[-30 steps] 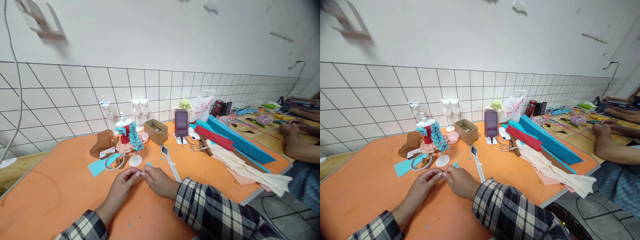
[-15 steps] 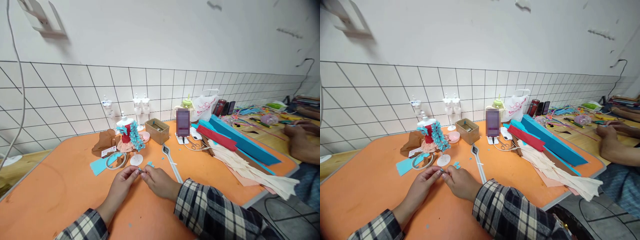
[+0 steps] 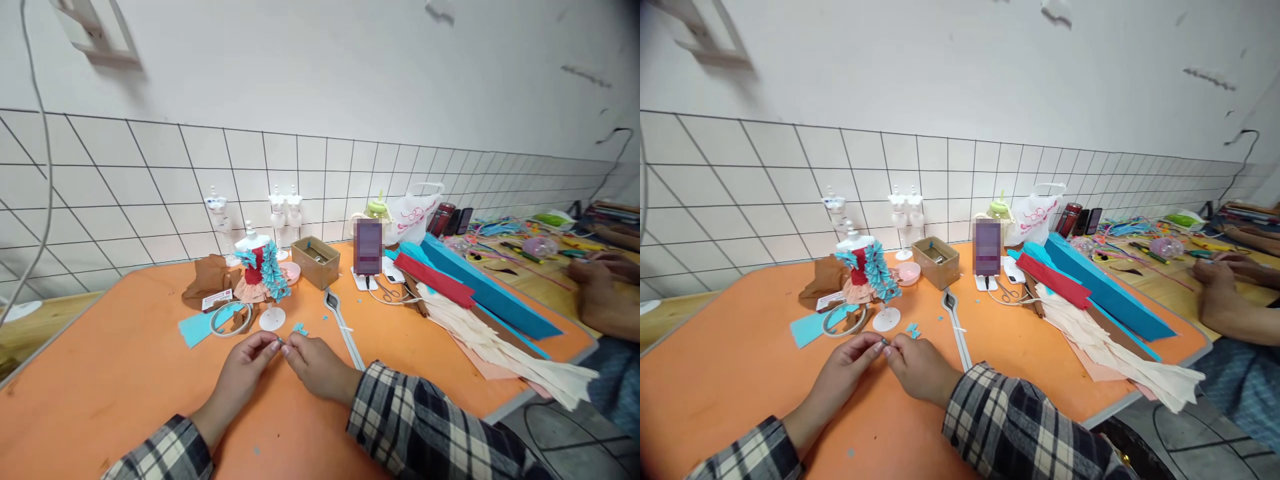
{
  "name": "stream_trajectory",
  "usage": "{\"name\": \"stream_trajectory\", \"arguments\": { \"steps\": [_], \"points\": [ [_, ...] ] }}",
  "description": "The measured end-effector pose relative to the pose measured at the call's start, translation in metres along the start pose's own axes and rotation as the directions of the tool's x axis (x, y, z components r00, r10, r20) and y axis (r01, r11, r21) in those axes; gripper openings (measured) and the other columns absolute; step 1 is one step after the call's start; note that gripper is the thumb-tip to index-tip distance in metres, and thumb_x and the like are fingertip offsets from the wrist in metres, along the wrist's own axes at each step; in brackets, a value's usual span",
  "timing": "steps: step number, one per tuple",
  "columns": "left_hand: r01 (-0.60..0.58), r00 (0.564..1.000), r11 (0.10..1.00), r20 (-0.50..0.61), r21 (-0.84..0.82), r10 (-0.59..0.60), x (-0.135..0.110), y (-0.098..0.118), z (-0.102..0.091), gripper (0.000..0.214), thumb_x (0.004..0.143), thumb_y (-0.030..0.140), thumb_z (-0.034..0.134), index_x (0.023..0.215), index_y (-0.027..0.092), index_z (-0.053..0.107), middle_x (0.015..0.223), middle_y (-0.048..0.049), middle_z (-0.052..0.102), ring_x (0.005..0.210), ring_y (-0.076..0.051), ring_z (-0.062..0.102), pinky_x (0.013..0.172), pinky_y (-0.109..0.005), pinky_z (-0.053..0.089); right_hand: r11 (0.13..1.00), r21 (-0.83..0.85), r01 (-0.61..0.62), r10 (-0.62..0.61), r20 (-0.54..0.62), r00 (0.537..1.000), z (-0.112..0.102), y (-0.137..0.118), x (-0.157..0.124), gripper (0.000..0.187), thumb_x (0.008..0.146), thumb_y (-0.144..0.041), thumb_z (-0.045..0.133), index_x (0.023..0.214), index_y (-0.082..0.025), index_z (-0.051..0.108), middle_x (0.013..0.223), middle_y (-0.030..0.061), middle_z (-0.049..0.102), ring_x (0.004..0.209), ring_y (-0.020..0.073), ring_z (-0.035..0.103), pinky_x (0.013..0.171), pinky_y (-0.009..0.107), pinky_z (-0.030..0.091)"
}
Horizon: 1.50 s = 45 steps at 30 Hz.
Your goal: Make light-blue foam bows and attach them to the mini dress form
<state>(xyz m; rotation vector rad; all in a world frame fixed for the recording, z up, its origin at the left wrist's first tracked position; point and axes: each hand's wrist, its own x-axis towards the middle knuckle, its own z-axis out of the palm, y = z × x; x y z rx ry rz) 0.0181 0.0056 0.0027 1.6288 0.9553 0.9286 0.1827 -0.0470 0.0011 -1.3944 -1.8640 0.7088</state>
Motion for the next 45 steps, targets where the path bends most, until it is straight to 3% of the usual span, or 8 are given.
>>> {"name": "stream_trajectory", "arguments": {
  "steps": [11, 18, 24, 28, 32, 37, 41, 45],
  "points": [
    [-0.043, 0.999, 0.999, 0.002, 0.033, 0.043, -0.002, -0.004, -0.002, 0.022, 0.076, 0.039, 0.065, 0.076, 0.017, 0.066, 0.076, -0.0033, 0.067, 0.075, -0.019, 0.06, 0.072, -0.028, 0.047, 1.0, -0.021, 0.002, -0.001, 0.015, 1.0, -0.001, 0.0, -0.001, 0.024, 0.096, -0.036, 0.039, 0.078, -0.021, 0.045, 0.062, -0.0045, 0.045, 0.059, 0.0103, 0.042, 0.054, 0.023, 0.023],
    [-0.025, 0.999, 1.0, -0.028, -0.004, 0.025, -0.002, -0.001, 0.001, 0.024, 0.075, 0.04, 0.066, 0.079, 0.017, 0.069, 0.082, -0.0059, 0.072, 0.08, -0.021, 0.064, 0.078, -0.031, 0.049, 1.0, 0.015, -0.003, 0.004, -0.038, 0.999, 0.003, 0.007, -0.001, 0.026, 0.097, -0.038, 0.038, 0.078, -0.021, 0.044, 0.066, -0.0035, 0.048, 0.061, 0.0117, 0.044, 0.056, 0.024, 0.025],
    [0.041, 0.998, 0.999, -0.045, -0.028, -0.042, -0.003, 0.0, 0.0, 0.031, 0.075, 0.043, 0.066, 0.087, 0.017, 0.075, 0.091, -0.0078, 0.075, 0.088, -0.024, 0.066, 0.084, -0.033, 0.049, 0.977, 0.204, -0.056, 0.078, -0.102, 0.992, -0.007, 0.005, -0.002, 0.026, 0.098, -0.041, 0.029, 0.09, -0.022, 0.045, 0.069, -0.0045, 0.045, 0.057, 0.0112, 0.047, 0.054, 0.023, 0.031],
    [-0.002, 0.999, 0.999, -0.04, 0.039, 0.004, -0.004, 0.0, 0.001, 0.031, 0.078, 0.044, 0.062, 0.084, 0.017, 0.074, 0.083, -0.006, 0.074, 0.081, -0.022, 0.065, 0.077, -0.031, 0.05, 0.986, 0.164, -0.026, 0.055, -0.174, 0.983, -0.009, 0.0, -0.002, 0.019, 0.086, -0.035, 0.055, 0.099, -0.021, 0.054, 0.062, -0.0075, 0.038, 0.055, 0.0105, 0.041, 0.054, 0.022, 0.03],
    [-0.071, 0.997, 0.99, -0.004, 0.12, 0.072, -0.005, -0.001, 0.002, 0.027, 0.081, 0.042, 0.061, 0.08, 0.018, 0.074, 0.077, -0.0047, 0.071, 0.075, -0.02, 0.063, 0.072, -0.029, 0.049, 0.989, 0.118, -0.083, 0.105, -0.189, 0.976, -0.005, -0.002, -0.001, 0.012, 0.08, -0.029, 0.06, 0.087, -0.02, 0.064, 0.053, -0.0083, 0.035, 0.05, 0.0095, 0.036, 0.05, 0.022, 0.025],
    [-0.158, 0.987, 0.974, 0.06, 0.164, 0.15, -0.006, -0.002, 0.0, 0.024, 0.084, 0.038, 0.06, 0.081, 0.019, 0.075, 0.082, -0.0065, 0.071, 0.08, -0.02, 0.063, 0.076, -0.028, 0.048, 0.986, 0.109, -0.124, 0.146, -0.224, 0.964, -0.002, -0.003, 0.0, 0.01, 0.077, -0.029, 0.062, 0.079, -0.019, 0.064, 0.05, -0.0086, 0.035, 0.048, 0.0088, 0.035, 0.049, 0.022, 0.024],
    [-0.157, 0.986, 0.973, 0.076, 0.169, 0.146, -0.008, 0.001, 0.0, 0.027, 0.085, 0.039, 0.058, 0.078, 0.018, 0.074, 0.078, -0.0061, 0.069, 0.077, -0.02, 0.062, 0.074, -0.028, 0.047, 0.982, 0.164, -0.096, 0.127, -0.191, 0.973, -0.001, -0.002, 0.0, 0.007, 0.077, -0.026, 0.059, 0.076, -0.019, 0.062, 0.05, -0.0089, 0.033, 0.048, 0.0086, 0.034, 0.048, 0.021, 0.024],
    [-0.101, 0.995, 0.993, 0.01, 0.063, 0.101, -0.01, 0.001, 0.002, 0.027, 0.082, 0.04, 0.061, 0.079, 0.016, 0.073, 0.08, -0.0066, 0.071, 0.079, -0.021, 0.063, 0.076, -0.029, 0.048, 0.976, 0.197, -0.096, 0.134, -0.19, 0.973, 0.003, 0.0, 0.0, 0.007, 0.078, -0.026, 0.057, 0.075, -0.019, 0.058, 0.051, -0.0091, 0.034, 0.048, 0.0086, 0.033, 0.048, 0.021, 0.024]
  ]
}}
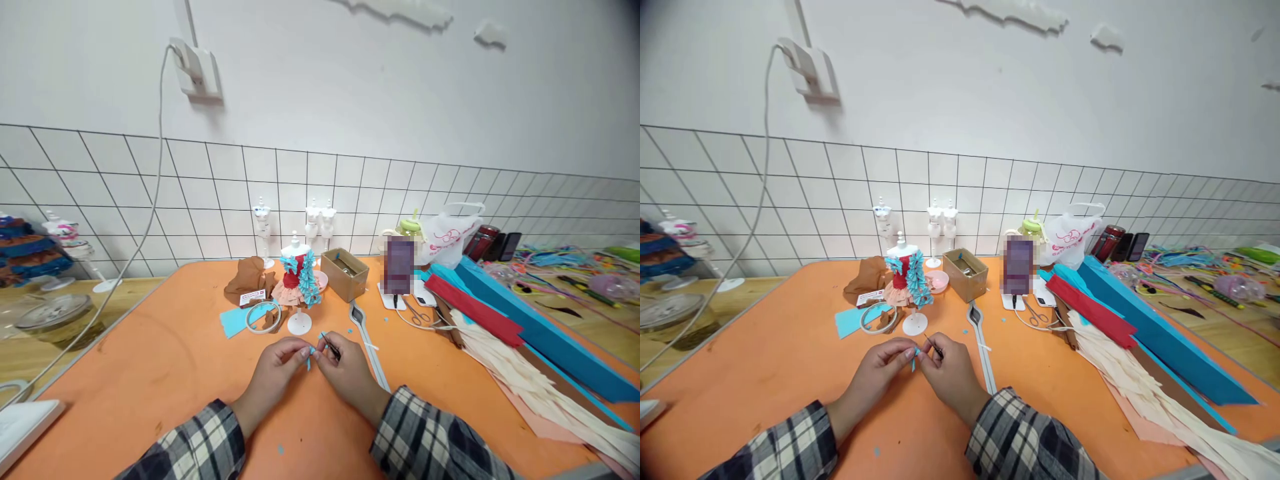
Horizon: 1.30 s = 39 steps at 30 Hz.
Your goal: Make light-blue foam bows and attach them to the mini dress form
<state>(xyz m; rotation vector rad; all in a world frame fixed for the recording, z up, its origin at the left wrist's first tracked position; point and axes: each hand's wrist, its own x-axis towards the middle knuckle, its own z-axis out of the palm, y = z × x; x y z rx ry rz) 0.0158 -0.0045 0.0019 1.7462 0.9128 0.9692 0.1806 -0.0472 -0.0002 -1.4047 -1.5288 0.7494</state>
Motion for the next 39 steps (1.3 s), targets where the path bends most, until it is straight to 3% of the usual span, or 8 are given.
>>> {"name": "stream_trajectory", "arguments": {
  "steps": [10, 14, 18, 22, 27, 31, 35, 39],
  "points": [
    [0.068, 0.993, 0.987, -0.087, -0.143, -0.08, 0.005, -0.002, -0.004, 0.03, 0.082, 0.045, 0.059, 0.082, 0.017, 0.069, 0.086, -0.006, 0.071, 0.088, -0.022, 0.064, 0.083, -0.031, 0.048, 0.993, 0.112, -0.046, 0.045, 0.01, 0.999, 0.001, 0.003, 0.003, 0.009, 0.079, -0.027, 0.057, 0.077, -0.019, 0.055, 0.053, -0.0087, 0.034, 0.05, 0.0089, 0.034, 0.049, 0.021, 0.025],
    [0.079, 0.997, 0.993, 0.009, -0.083, -0.079, 0.005, -0.005, -0.002, 0.03, 0.076, 0.043, 0.068, 0.09, 0.016, 0.069, 0.093, -0.0079, 0.072, 0.09, -0.023, 0.063, 0.083, -0.032, 0.048, 0.983, 0.182, -0.022, 0.025, -0.015, 1.0, -0.001, 0.003, 0.003, 0.014, 0.081, -0.032, 0.056, 0.079, -0.019, 0.053, 0.056, -0.0082, 0.035, 0.052, 0.0093, 0.034, 0.051, 0.022, 0.027],
    [0.097, 0.992, 0.993, 0.085, -0.061, -0.092, 0.006, -0.009, 0.001, 0.029, 0.078, 0.043, 0.065, 0.085, 0.015, 0.069, 0.087, -0.0067, 0.071, 0.085, -0.022, 0.063, 0.079, -0.03, 0.048, 0.993, 0.12, 0.01, -0.005, -0.038, 0.999, -0.002, 0.001, 0.0, 0.01, 0.077, -0.024, 0.057, 0.084, -0.019, 0.052, 0.058, -0.0086, 0.033, 0.054, 0.0095, 0.035, 0.052, 0.022, 0.027],
    [0.049, 0.993, 0.998, 0.107, 0.03, -0.052, 0.004, -0.006, 0.002, 0.027, 0.079, 0.041, 0.063, 0.081, 0.015, 0.068, 0.083, -0.0069, 0.07, 0.081, -0.022, 0.063, 0.076, -0.03, 0.048, 1.0, 0.01, 0.011, -0.01, -0.05, 0.999, -0.002, -0.001, -0.003, 0.027, 0.074, -0.024, 0.06, 0.101, -0.021, 0.058, 0.058, -0.0088, 0.032, 0.053, 0.0102, 0.036, 0.052, 0.022, 0.026],
    [0.019, 0.997, 0.996, 0.077, 0.093, -0.027, 0.0, 0.0, 0.002, 0.026, 0.081, 0.04, 0.061, 0.078, 0.015, 0.066, 0.079, -0.0068, 0.068, 0.078, -0.021, 0.062, 0.074, -0.03, 0.048, 0.999, -0.041, -0.022, 0.02, -0.053, 0.998, -0.004, 0.001, 0.0, 0.012, 0.078, -0.031, 0.06, 0.078, -0.019, 0.062, 0.05, -0.0091, 0.026, 0.048, 0.009, 0.029, 0.05, 0.024, 0.021],
    [0.031, 0.998, 0.999, -0.051, -0.019, -0.031, 0.0, 0.004, -0.001, 0.026, 0.079, 0.041, 0.064, 0.088, 0.017, 0.067, 0.092, -0.0074, 0.07, 0.091, -0.023, 0.063, 0.084, -0.033, 0.048, 0.981, 0.193, -0.025, 0.044, -0.094, 0.995, -0.004, 0.004, 0.003, 0.019, 0.079, -0.036, 0.06, 0.081, -0.018, 0.057, 0.057, -0.0076, 0.036, 0.051, 0.0089, 0.034, 0.049, 0.023, 0.026],
    [0.092, 0.993, 0.994, -0.067, -0.059, -0.096, 0.003, 0.0, 0.002, 0.033, 0.076, 0.041, 0.066, 0.098, 0.017, 0.069, 0.092, -0.0075, 0.071, 0.083, -0.022, 0.064, 0.075, -0.031, 0.05, 0.812, 0.574, -0.11, 0.217, -0.122, 0.969, 0.002, 0.005, 0.004, 0.032, 0.078, -0.047, 0.062, 0.088, -0.019, 0.051, 0.063, -0.0072, 0.042, 0.046, 0.0065, 0.034, 0.042, 0.021, 0.028],
    [0.097, 0.995, 0.995, -0.034, -0.033, -0.098, 0.003, -0.006, 0.01, 0.037, 0.073, 0.04, 0.069, 0.1, 0.015, 0.071, 0.077, -0.0044, 0.069, 0.07, -0.019, 0.061, 0.065, -0.028, 0.048, 0.701, 0.698, -0.149, 0.275, -0.072, 0.959, 0.012, 0.003, 0.003, 0.037, 0.074, -0.05, 0.067, 0.088, -0.02, 0.05, 0.057, -0.0098, 0.039, 0.041, 0.0048, 0.029, 0.037, 0.019, 0.026]
  ]
}}
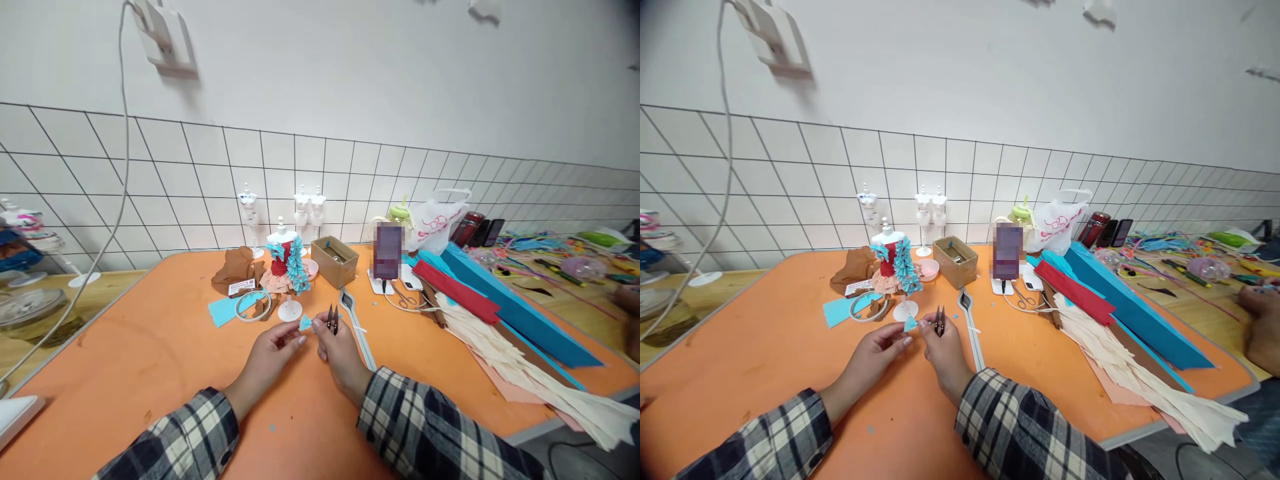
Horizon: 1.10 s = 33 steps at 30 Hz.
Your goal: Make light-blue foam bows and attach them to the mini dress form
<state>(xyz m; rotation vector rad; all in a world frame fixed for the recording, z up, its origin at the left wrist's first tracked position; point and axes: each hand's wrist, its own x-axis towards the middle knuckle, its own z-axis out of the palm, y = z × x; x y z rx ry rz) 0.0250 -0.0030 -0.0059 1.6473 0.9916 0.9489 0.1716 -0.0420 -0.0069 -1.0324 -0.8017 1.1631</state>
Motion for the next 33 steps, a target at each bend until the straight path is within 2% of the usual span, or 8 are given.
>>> {"name": "stream_trajectory", "arguments": {
  "steps": [4, 11, 16, 19, 23, 27, 30, 33],
  "points": [
    [-0.034, 0.997, 0.999, 0.061, -0.042, 0.037, -0.001, 0.003, 0.001, 0.031, 0.075, 0.037, 0.068, 0.098, 0.016, 0.073, 0.078, -0.0031, 0.071, 0.07, -0.018, 0.06, 0.064, -0.026, 0.047, 0.999, 0.028, -0.031, 0.03, 0.028, 0.999, 0.006, 0.003, -0.003, 0.038, 0.072, -0.05, 0.068, 0.086, -0.019, 0.05, 0.059, -0.0091, 0.043, 0.04, 0.0042, 0.03, 0.036, 0.019, 0.028],
    [-0.024, 0.999, 0.998, -0.048, -0.066, 0.021, 0.001, 0.008, -0.004, 0.028, 0.069, 0.037, 0.073, 0.09, 0.018, 0.077, 0.082, -0.0039, 0.074, 0.074, -0.019, 0.062, 0.068, -0.027, 0.048, 0.995, 0.037, -0.091, 0.087, 0.088, 0.992, 0.006, 0.007, -0.005, 0.038, 0.073, -0.049, 0.069, 0.085, -0.019, 0.05, 0.058, -0.0106, 0.038, 0.04, 0.0037, 0.028, 0.037, 0.019, 0.028],
    [0.076, 0.995, 0.98, -0.047, -0.183, -0.086, 0.002, 0.009, -0.008, 0.027, 0.069, 0.04, 0.073, 0.08, 0.016, 0.074, 0.073, -0.0032, 0.071, 0.062, -0.014, 0.056, 0.057, -0.023, 0.044, 0.991, -0.001, -0.137, 0.135, 0.178, 0.975, 0.005, 0.01, -0.004, 0.034, 0.074, -0.045, 0.068, 0.088, -0.019, 0.052, 0.063, -0.0093, 0.041, 0.039, 0.0033, 0.03, 0.037, 0.02, 0.026],
    [0.065, 0.995, 0.979, -0.064, -0.192, -0.078, 0.003, 0.007, -0.011, 0.026, 0.068, 0.04, 0.073, 0.077, 0.015, 0.072, 0.069, -0.0021, 0.069, 0.06, -0.014, 0.055, 0.058, -0.023, 0.045, 0.988, -0.014, -0.151, 0.151, 0.179, 0.972, 0.002, 0.008, -0.003, 0.035, 0.076, -0.041, 0.065, 0.101, -0.019, 0.054, 0.063, -0.0095, 0.038, 0.041, 0.0041, 0.028, 0.039, 0.02, 0.024],
    [-0.006, 0.997, 0.997, -0.071, -0.077, 0.0, 0.003, 0.005, -0.013, 0.022, 0.067, 0.036, 0.073, 0.075, 0.016, 0.07, 0.07, -0.0031, 0.069, 0.066, -0.017, 0.06, 0.064, -0.026, 0.048, 0.973, -0.222, 0.068, -0.019, 0.218, 0.976, -0.005, -0.002, -0.003, 0.036, 0.08, -0.037, 0.061, 0.112, -0.02, 0.058, 0.06, -0.0092, 0.032, 0.048, 0.0067, 0.028, 0.046, 0.022, 0.025],
    [-0.15, 0.987, 0.984, -0.05, 0.097, 0.155, -0.002, 0.007, -0.012, 0.014, 0.071, 0.031, 0.07, 0.074, 0.018, 0.071, 0.073, -0.0031, 0.068, 0.069, -0.017, 0.061, 0.067, -0.026, 0.049, 0.791, -0.492, 0.363, -0.194, 0.361, 0.912, -0.007, -0.012, -0.007, 0.036, 0.074, -0.03, 0.071, 0.108, -0.022, 0.064, 0.061, -0.0075, 0.04, 0.056, 0.0092, 0.039, 0.054, 0.023, 0.03],
    [-0.211, 0.975, 0.962, -0.032, 0.171, 0.22, -0.004, 0.008, -0.01, 0.01, 0.073, 0.028, 0.068, 0.071, 0.018, 0.07, 0.068, -0.0017, 0.066, 0.065, -0.015, 0.06, 0.065, -0.025, 0.048, 0.669, -0.586, 0.457, -0.297, 0.353, 0.887, -0.006, -0.015, -0.01, 0.034, 0.071, -0.028, 0.075, 0.102, -0.021, 0.066, 0.072, -0.0039, 0.052, 0.066, 0.0118, 0.049, 0.061, 0.024, 0.036],
    [-0.229, 0.972, 0.953, -0.01, 0.199, 0.235, -0.005, 0.008, -0.009, 0.01, 0.073, 0.026, 0.065, 0.071, 0.018, 0.071, 0.066, -0.0016, 0.065, 0.061, -0.015, 0.059, 0.06, -0.024, 0.048, 0.616, -0.617, 0.49, -0.36, 0.333, 0.871, -0.004, -0.015, -0.011, 0.024, 0.072, -0.028, 0.075, 0.093, -0.02, 0.067, 0.077, -0.0016, 0.057, 0.071, 0.0132, 0.054, 0.066, 0.025, 0.04]
  ]
}}
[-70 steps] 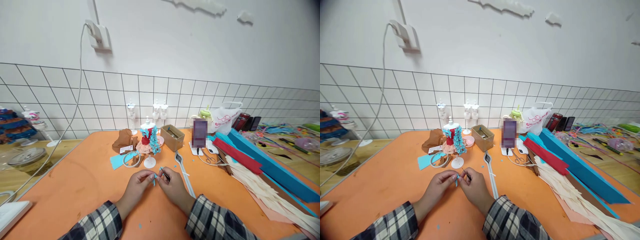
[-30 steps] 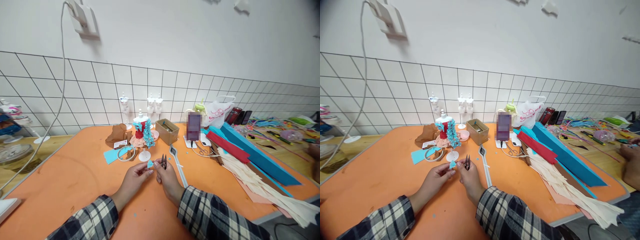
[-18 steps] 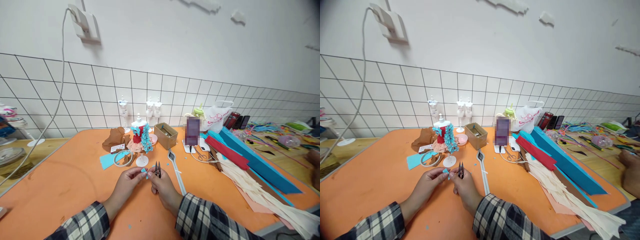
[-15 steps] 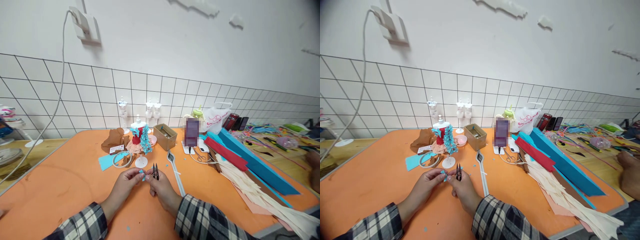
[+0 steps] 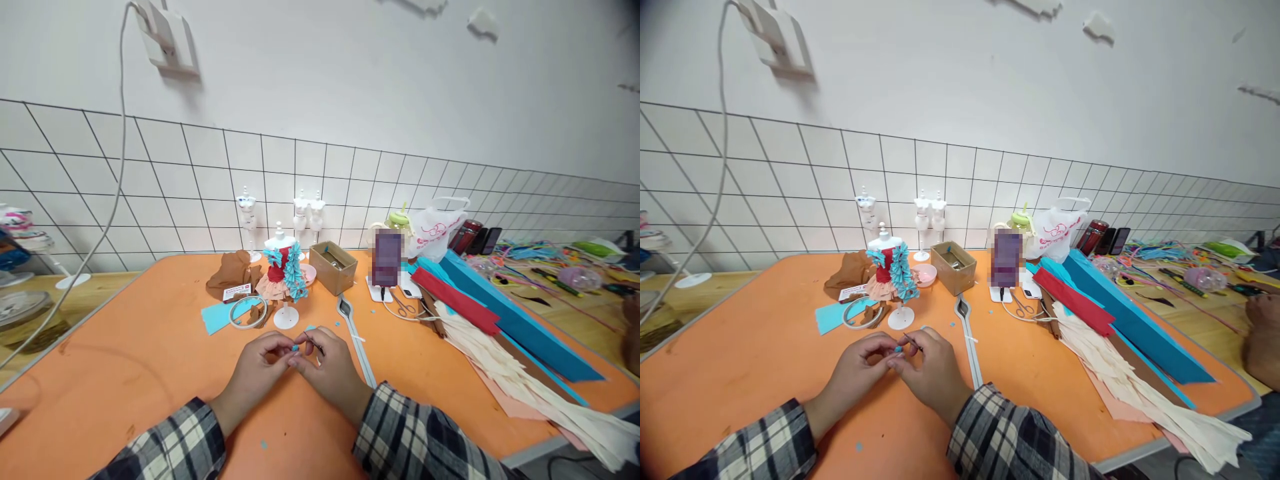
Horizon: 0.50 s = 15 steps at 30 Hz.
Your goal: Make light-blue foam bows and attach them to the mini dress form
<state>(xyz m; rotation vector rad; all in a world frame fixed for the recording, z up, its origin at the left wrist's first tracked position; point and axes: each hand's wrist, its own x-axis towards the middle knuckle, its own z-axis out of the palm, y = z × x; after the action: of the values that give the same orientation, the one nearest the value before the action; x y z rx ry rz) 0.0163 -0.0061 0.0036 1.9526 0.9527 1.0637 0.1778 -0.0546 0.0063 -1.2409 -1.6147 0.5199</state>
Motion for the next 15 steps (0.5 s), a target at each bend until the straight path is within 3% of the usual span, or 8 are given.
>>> {"name": "stream_trajectory", "arguments": {
  "steps": [7, 12, 15],
  "points": [
    [-0.022, 0.999, 0.995, 0.038, 0.094, 0.018, -0.0006, -0.0035, 0.0005, 0.014, 0.077, 0.026, 0.061, 0.076, 0.018, 0.072, 0.067, -0.0025, 0.066, 0.061, -0.015, 0.059, 0.059, -0.023, 0.046, 1.0, -0.002, -0.011, 0.011, 0.005, 1.0, -0.0016, -0.001, 0.0016, 0.011, 0.075, -0.019, 0.071, 0.086, -0.019, 0.068, 0.079, -0.0005, 0.065, 0.075, 0.0129, 0.06, 0.07, 0.023, 0.043],
    [-0.027, 1.0, 0.99, 0.02, 0.137, 0.024, -0.0016, -0.0079, 0.0001, 0.013, 0.076, 0.025, 0.061, 0.076, 0.018, 0.072, 0.064, -0.0012, 0.063, 0.056, -0.013, 0.055, 0.053, -0.021, 0.042, 0.999, -0.047, 0.012, -0.011, 0.009, 1.0, -0.0022, -0.0009, -0.0004, 0.019, 0.072, -0.027, 0.075, 0.089, -0.02, 0.069, 0.082, 0.0005, 0.066, 0.076, 0.0143, 0.06, 0.068, 0.024, 0.043],
    [-0.035, 0.999, 0.981, 0.046, 0.189, 0.027, -0.0019, -0.0065, 0.0001, 0.014, 0.077, 0.024, 0.06, 0.078, 0.019, 0.073, 0.066, -0.0015, 0.065, 0.059, -0.014, 0.056, 0.055, -0.022, 0.042, 0.997, -0.074, -0.004, 0.004, -0.007, 1.0, -0.0018, 0.0007, -0.0001, 0.014, 0.074, -0.025, 0.073, 0.087, -0.02, 0.069, 0.083, 0.0012, 0.066, 0.078, 0.0147, 0.061, 0.069, 0.025, 0.043]
  ]
}}
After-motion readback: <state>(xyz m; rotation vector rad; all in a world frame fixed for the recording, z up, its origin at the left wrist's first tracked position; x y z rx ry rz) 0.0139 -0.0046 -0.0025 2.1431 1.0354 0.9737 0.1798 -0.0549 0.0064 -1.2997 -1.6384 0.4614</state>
